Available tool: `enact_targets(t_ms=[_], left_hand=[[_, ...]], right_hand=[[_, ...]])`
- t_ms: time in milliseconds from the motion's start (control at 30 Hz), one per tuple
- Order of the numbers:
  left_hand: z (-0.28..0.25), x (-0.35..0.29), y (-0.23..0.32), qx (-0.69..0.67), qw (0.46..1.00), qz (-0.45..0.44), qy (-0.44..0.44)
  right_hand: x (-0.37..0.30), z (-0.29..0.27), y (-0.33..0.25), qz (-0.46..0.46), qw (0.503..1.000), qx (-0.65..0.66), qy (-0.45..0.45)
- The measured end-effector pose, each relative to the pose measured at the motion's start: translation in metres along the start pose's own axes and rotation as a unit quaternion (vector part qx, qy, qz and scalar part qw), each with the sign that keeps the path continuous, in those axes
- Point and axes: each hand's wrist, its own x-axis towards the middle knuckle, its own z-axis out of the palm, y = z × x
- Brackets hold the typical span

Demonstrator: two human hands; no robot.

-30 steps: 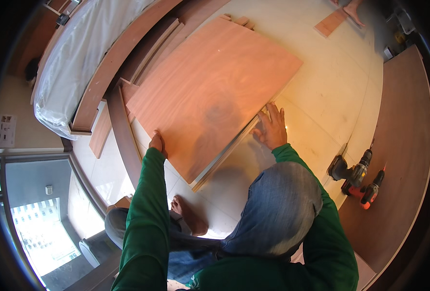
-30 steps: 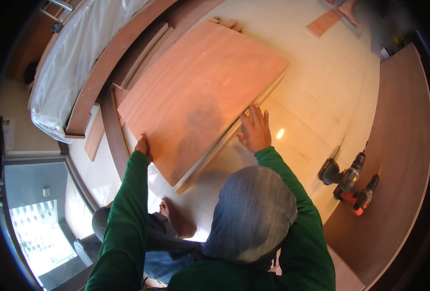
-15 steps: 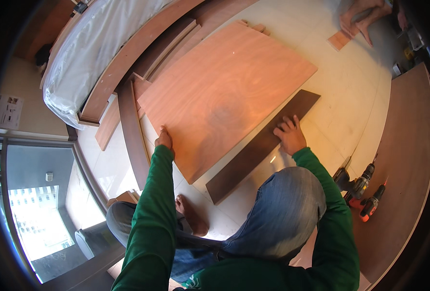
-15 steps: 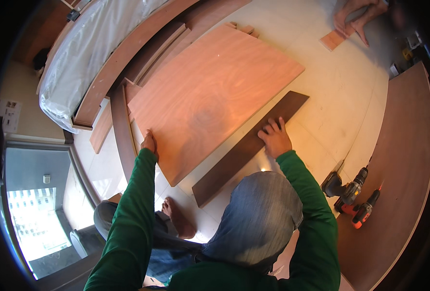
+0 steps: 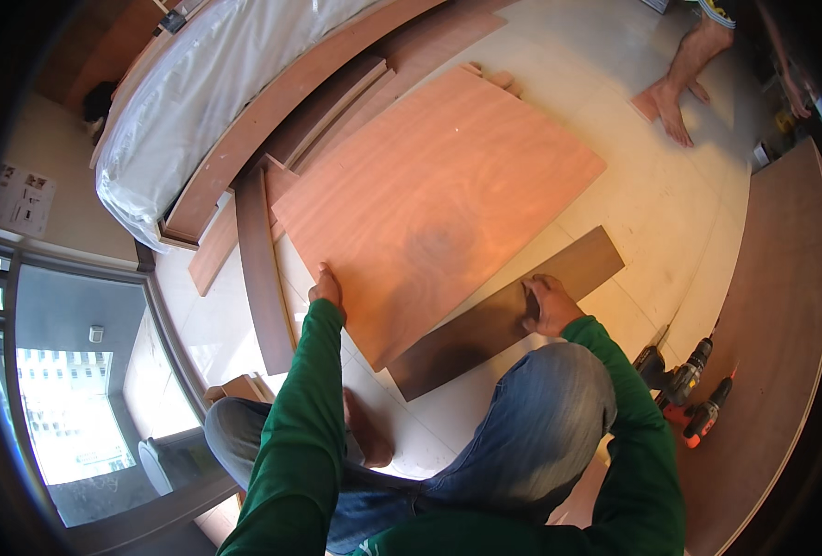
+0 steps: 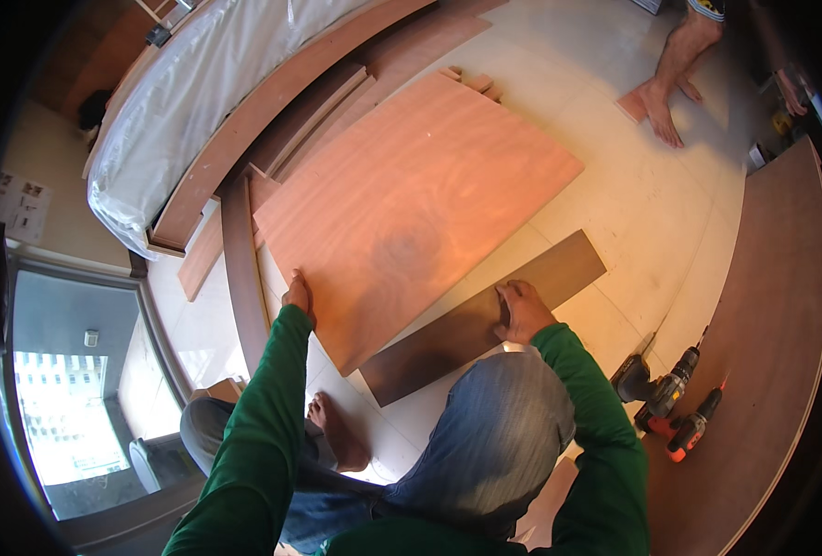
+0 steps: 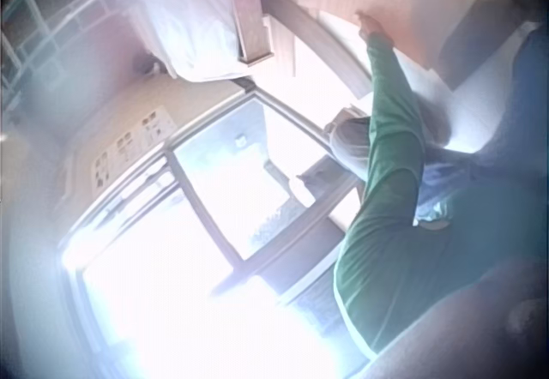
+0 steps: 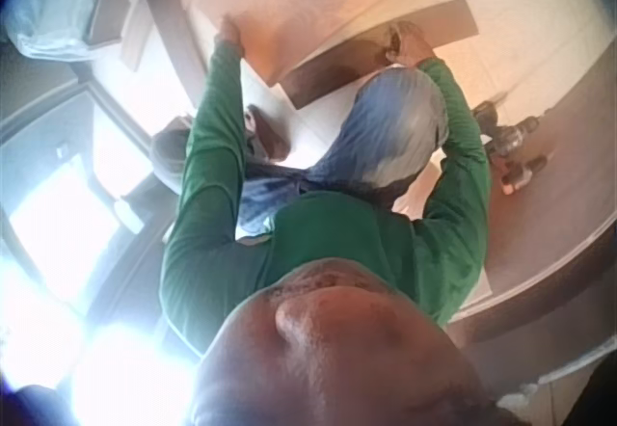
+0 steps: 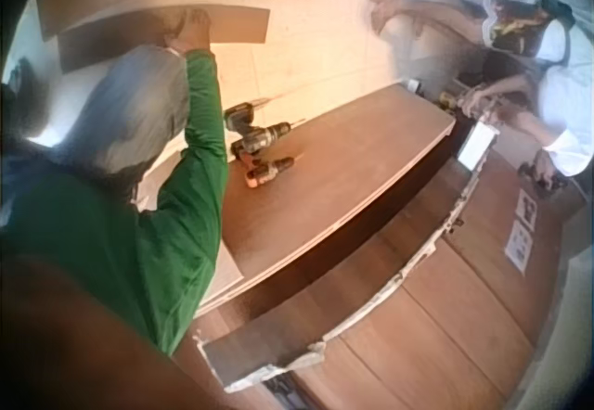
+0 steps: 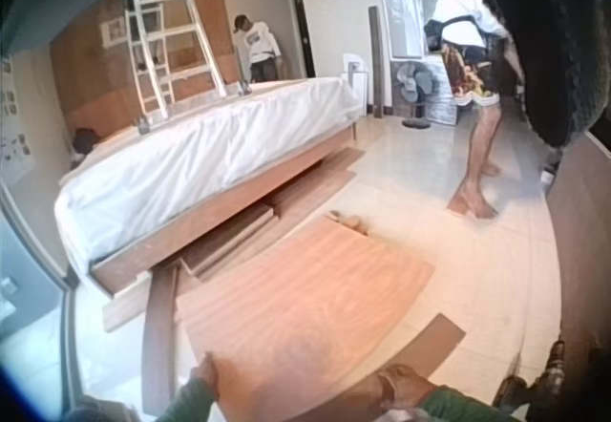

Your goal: The person assembles a wooden cabinet by aligning and attaching various wooden panels and trim pieces. They use a cordless drill to secure the components together, handling the wood pieces and tools while sitting on the floor.

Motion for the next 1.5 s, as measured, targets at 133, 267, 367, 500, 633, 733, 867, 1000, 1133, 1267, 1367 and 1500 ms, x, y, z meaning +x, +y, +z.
enact_targets(t_ms=[133,267,367,500,633,733,867,1000,1133,1267,1367,1500], left_hand=[[-0.009,-0.011,0.000,0.015,0.999,0.017,-0.045],[0.001,-0.048,0.002,0.022,0.998,0.062,-0.011],[0.002,-0.067,0.003,0.023,0.997,0.072,0.035],[-0.017,-0.091,-0.006,0.040,0.998,0.035,0.028],[-0.047,-0.171,-0.006,0.043,0.997,-0.032,-0.047],[-0.046,-0.228,0.001,0.056,0.986,-0.134,-0.078],[-0.054,-0.259,-0.003,0.047,0.960,-0.208,-0.182],[-0.052,-0.276,0.004,-0.015,0.916,-0.297,-0.269],[-0.047,-0.288,0.006,-0.004,0.895,-0.342,-0.286],[-0.049,-0.292,0.010,-0.042,0.879,-0.339,-0.334],[-0.049,-0.295,0.027,-0.029,0.888,-0.325,-0.325],[-0.058,-0.270,0.023,0.070,0.859,-0.318,-0.395]], right_hand=[[0.040,-0.009,-0.022,0.075,0.482,0.873,0.019],[0.086,-0.006,-0.041,0.090,0.477,0.864,0.135],[0.089,-0.013,-0.020,0.112,0.551,0.820,0.107],[0.059,-0.053,-0.038,0.039,0.619,0.769,0.155],[-0.009,-0.103,-0.094,0.018,0.667,0.686,0.291],[-0.059,-0.146,-0.090,0.055,0.713,0.619,0.324],[-0.098,-0.192,-0.102,0.088,0.748,0.571,0.327],[-0.099,-0.229,-0.133,0.130,0.739,0.550,0.367],[-0.079,-0.249,-0.138,0.136,0.752,0.536,0.359],[-0.064,-0.268,-0.121,0.177,0.790,0.500,0.307],[-0.042,-0.280,-0.141,0.175,0.799,0.501,0.283],[-0.019,-0.292,-0.169,0.181,0.827,0.465,0.260]])
